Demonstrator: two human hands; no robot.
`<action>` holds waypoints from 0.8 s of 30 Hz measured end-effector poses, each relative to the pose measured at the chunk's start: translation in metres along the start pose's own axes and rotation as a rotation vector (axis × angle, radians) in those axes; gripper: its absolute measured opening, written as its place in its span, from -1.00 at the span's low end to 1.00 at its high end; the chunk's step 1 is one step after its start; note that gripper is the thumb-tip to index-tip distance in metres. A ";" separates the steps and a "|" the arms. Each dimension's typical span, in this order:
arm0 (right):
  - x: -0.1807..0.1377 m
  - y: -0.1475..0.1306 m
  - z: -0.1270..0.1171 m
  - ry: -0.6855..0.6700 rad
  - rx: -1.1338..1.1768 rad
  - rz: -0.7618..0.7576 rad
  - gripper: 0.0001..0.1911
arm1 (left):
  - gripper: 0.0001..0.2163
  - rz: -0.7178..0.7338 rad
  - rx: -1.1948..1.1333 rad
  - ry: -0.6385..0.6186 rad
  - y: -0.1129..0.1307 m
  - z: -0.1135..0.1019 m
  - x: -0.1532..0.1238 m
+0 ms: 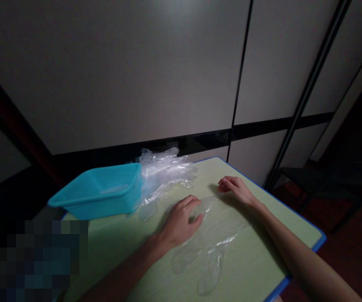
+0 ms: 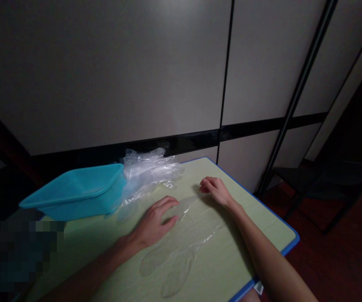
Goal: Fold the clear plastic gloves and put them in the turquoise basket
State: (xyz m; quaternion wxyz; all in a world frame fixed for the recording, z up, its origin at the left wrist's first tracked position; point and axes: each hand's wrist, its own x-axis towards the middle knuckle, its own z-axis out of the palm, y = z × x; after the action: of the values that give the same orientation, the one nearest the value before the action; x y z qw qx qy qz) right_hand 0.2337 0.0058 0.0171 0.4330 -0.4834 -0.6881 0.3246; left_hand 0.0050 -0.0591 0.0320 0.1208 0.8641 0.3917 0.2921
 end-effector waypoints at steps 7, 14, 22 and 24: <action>0.004 0.019 -0.003 0.022 0.100 0.099 -0.75 | -0.74 0.130 0.144 -0.203 -0.012 0.010 -0.002; 0.003 0.003 -0.006 0.050 0.251 0.147 -0.83 | -0.79 0.117 0.170 -0.160 -0.008 0.006 -0.003; -0.013 -0.025 0.025 -0.484 0.938 0.368 -0.80 | -0.74 0.170 0.247 -0.140 -0.005 0.007 -0.006; -0.013 -0.022 0.027 -0.523 0.973 0.424 -0.80 | -0.78 0.176 0.253 -0.151 -0.005 0.007 -0.007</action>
State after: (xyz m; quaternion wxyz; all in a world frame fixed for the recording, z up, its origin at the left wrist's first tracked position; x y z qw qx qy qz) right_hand 0.2028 -0.0145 0.0208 0.3465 -0.2601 -0.4322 0.7909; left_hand 0.0027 -0.0605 0.0213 0.0141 0.9229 0.3380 0.1839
